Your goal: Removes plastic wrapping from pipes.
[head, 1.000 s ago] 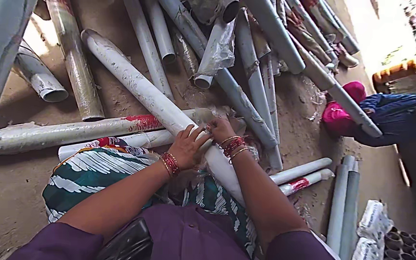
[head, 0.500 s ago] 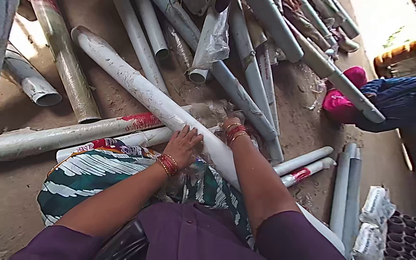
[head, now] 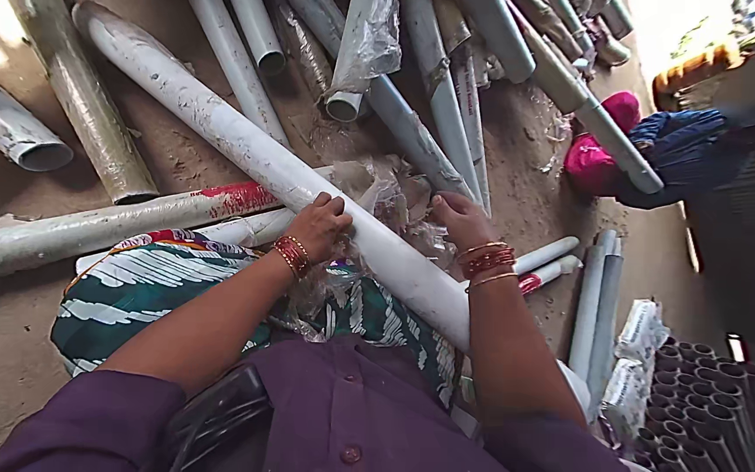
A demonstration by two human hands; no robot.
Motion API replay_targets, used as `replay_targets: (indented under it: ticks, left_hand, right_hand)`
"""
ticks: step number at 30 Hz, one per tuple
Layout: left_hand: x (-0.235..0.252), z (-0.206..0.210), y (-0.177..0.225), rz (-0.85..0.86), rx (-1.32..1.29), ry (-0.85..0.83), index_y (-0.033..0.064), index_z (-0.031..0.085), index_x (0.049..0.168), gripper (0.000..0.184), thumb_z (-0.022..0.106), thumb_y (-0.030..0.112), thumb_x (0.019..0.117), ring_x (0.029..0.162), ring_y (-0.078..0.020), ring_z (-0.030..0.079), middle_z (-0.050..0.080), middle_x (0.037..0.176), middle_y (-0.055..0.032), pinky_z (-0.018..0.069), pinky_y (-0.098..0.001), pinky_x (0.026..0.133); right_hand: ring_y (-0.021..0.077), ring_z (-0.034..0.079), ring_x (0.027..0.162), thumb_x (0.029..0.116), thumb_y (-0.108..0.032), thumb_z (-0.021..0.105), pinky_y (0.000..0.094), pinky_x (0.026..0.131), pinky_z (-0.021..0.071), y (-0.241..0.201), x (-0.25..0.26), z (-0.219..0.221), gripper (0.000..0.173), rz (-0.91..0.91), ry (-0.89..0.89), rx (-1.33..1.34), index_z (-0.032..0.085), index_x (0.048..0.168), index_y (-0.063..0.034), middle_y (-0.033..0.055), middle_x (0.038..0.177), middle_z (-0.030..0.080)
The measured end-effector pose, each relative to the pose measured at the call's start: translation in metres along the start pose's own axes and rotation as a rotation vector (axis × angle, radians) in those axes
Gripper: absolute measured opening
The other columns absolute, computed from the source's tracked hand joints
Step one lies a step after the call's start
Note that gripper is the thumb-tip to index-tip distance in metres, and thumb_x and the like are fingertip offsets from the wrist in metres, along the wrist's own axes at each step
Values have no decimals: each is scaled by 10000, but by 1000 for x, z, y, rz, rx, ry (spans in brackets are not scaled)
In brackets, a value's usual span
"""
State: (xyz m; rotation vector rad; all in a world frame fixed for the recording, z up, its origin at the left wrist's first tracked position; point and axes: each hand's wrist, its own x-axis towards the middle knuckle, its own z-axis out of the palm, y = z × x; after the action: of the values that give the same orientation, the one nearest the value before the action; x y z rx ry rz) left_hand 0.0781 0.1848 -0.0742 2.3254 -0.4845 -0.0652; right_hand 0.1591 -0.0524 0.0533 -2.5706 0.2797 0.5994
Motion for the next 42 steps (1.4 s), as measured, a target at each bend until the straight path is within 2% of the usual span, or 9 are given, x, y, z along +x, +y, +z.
replay_targets:
  ticks: [2,7,12,22,25,27,30,37,42]
  left_hand:
    - [-3,-2,3,-60,-25,6,-3,726,1026,261,787,49,777,1193,-462,567,641,1139,-240,525,-552,899]
    - [-15,-8,32,-209,-220,171,-57,687,1000,245,652,175,931,1024,-430,635,640,1048,-255,518,-555,890]
    - [-6,-14,78,-616,-189,-423,-76,697,1042,847,474,738,963,1120,-448,655,684,1097,-292,496,-643,938]
    - [-14,-3,72,-796,-931,-181,-98,645,1115,301,580,191,1060,946,-209,570,635,1074,-190,465,-417,911]
    - [-41,-44,45,-680,-714,-326,-19,672,846,233,617,122,1024,675,-59,526,609,763,-30,455,-259,682]
    - [-61,-74,14,-706,-397,-460,-12,683,808,290,647,182,1020,662,-148,551,624,731,-83,467,-360,669]
    - [-91,-109,-21,-1063,-109,-183,-115,697,1017,415,591,285,1051,1090,-509,633,660,1083,-364,446,-704,943]
    - [-35,-98,-5,-918,104,133,-39,576,1393,657,655,472,988,1369,-506,459,502,1438,-332,381,-662,1087]
    - [-8,-57,13,-957,-387,-81,-62,698,1141,767,450,655,1024,1068,-361,680,699,1142,-247,516,-554,951]
  right_hand:
    - [422,566,1313,1047,-432,576,629,1092,414,8,-41,-1,634,-113,-161,-304,439,1558,-83,253,1430,579]
    - [548,510,1284,814,-515,839,712,946,441,43,-98,16,1061,-195,-103,-662,289,1630,-119,329,1422,519]
    - [580,278,1462,759,-474,892,789,1011,343,34,-109,22,1178,-174,-120,-762,181,1664,-224,341,1585,320]
    - [565,566,1166,801,-482,855,729,885,443,41,-98,17,1094,-206,-134,-803,216,1658,-250,362,1388,511]
    - [527,618,1126,793,-524,852,709,883,482,50,-68,-1,1101,-197,-247,-704,231,1653,-230,337,1333,573]
    - [500,615,1187,793,-512,858,700,972,457,57,-46,-12,1088,-215,-321,-622,255,1645,-206,315,1307,620]
    - [482,601,1225,782,-425,895,685,1029,430,56,-39,-13,1048,-227,-337,-551,320,1617,-162,296,1310,630]
    - [550,570,1196,835,-480,797,711,959,414,19,-110,26,1061,-150,-185,-902,185,1667,-233,371,1392,518]
    - [616,514,1239,836,-394,792,744,981,375,30,-123,46,1014,-236,-50,-915,227,1659,-214,425,1418,471]
